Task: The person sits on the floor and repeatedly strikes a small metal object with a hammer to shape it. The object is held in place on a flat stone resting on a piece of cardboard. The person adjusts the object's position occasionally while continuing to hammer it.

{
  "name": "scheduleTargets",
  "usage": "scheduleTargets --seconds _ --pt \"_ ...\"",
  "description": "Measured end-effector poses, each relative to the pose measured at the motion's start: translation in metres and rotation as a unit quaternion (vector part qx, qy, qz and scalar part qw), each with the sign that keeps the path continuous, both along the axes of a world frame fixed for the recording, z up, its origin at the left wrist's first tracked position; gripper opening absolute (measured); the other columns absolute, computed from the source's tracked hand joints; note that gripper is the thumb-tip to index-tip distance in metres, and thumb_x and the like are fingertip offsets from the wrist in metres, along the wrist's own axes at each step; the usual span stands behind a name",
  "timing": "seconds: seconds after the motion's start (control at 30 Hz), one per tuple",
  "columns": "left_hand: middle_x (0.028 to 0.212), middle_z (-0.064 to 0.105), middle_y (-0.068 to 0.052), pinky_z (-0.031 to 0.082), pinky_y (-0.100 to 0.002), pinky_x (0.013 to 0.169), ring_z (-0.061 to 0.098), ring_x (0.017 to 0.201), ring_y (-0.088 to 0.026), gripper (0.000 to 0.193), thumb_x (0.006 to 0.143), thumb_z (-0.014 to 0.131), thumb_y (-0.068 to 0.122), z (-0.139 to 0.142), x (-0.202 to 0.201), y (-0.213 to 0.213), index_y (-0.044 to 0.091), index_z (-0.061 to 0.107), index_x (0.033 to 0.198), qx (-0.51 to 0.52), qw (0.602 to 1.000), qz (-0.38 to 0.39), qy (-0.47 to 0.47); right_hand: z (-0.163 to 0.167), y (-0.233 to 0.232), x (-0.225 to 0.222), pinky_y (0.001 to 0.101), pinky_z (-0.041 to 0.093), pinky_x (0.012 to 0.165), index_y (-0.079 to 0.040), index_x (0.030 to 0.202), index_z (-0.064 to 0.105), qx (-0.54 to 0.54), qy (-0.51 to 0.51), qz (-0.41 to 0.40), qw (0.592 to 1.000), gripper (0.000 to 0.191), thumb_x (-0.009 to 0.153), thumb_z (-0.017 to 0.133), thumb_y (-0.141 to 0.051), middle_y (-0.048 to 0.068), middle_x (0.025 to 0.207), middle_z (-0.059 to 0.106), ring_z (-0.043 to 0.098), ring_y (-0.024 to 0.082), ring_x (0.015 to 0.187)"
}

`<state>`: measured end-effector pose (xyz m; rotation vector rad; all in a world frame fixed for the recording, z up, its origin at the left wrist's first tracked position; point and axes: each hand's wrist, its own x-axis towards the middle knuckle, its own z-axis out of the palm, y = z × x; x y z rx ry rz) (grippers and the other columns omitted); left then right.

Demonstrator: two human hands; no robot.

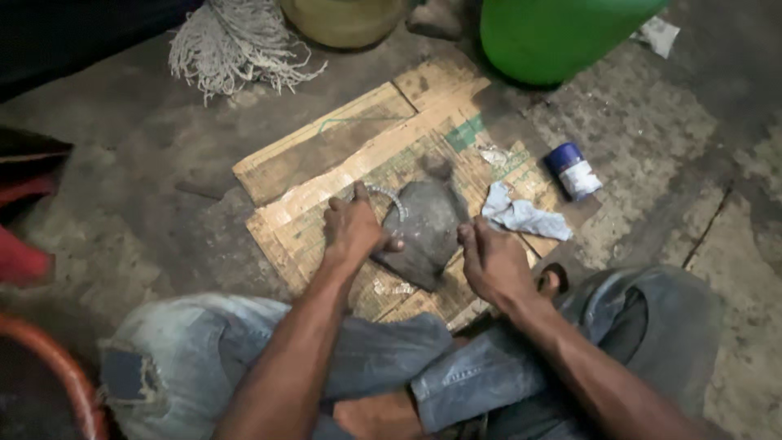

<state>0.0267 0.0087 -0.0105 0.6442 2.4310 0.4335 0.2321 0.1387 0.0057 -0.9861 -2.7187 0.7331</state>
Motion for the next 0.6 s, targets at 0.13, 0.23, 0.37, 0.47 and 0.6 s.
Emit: scheduleTargets --seconds 0.13,0.23,0.37,0.47,0.6 --pt "0.141 0.043 -0.038 0.048 -0.058 0.105 0.048 0.131 -0.054 0.137 0.054 0.102 0.045 -0.001 0.001 0.000 0.011 0.022 0.160 0.013 1.000 0.015 -0.003 -0.006 0.002 0.002 0.0598 0.053 0.076 -0.009 0.116 0.065 0.039 -0.227 0.069 0.971 0.041 0.092 0.056 -0.042 0.028 0.087 0.069 0.069 0.048 0.085" --pt "0.143 0.041 -0.039 0.047 -0.059 0.105 0.047 0.132 -0.055 0.139 0.054 0.102 0.047 -0.003 0.002 0.000 0.012 0.021 0.160 0.009 1.000 0.018 -0.007 -0.004 0.000 0.004 0.0578 0.054 0.079 -0.009 0.106 0.069 0.050 -0.226 0.055 0.971 0.044 0.094 0.056 -0.049 0.025 0.089 0.070 0.069 0.046 0.087" --pt "0.143 0.039 -0.040 0.047 -0.060 0.103 0.045 0.131 -0.055 0.140 0.053 0.103 0.046 -0.005 0.001 0.000 0.012 0.019 0.160 0.014 1.000 0.014 -0.008 0.001 -0.006 0.002 0.0606 0.052 0.076 -0.008 0.120 0.064 0.034 -0.124 0.011 0.992 0.043 0.102 0.048 -0.044 0.029 0.082 0.069 0.067 0.051 0.082" --pt "0.141 0.040 -0.042 0.048 -0.059 0.103 0.048 0.129 -0.056 0.141 0.054 0.102 0.048 -0.006 -0.001 -0.001 0.009 0.019 0.161 0.022 1.000 0.012 -0.002 0.005 -0.007 -0.003 0.0601 0.053 0.075 -0.012 0.115 0.068 0.046 -0.219 0.059 0.973 0.043 0.096 0.052 -0.047 0.027 0.084 0.069 0.068 0.049 0.083" --pt "0.141 0.040 -0.043 0.047 -0.059 0.105 0.047 0.130 -0.057 0.142 0.054 0.102 0.050 -0.007 -0.002 -0.001 0.008 0.018 0.161 0.016 1.000 0.004 -0.003 0.007 -0.011 0.000 0.0588 0.054 0.078 -0.012 0.118 0.068 0.028 -0.073 -0.010 0.997 0.043 0.099 0.047 -0.044 0.030 0.082 0.070 0.070 0.049 0.081"
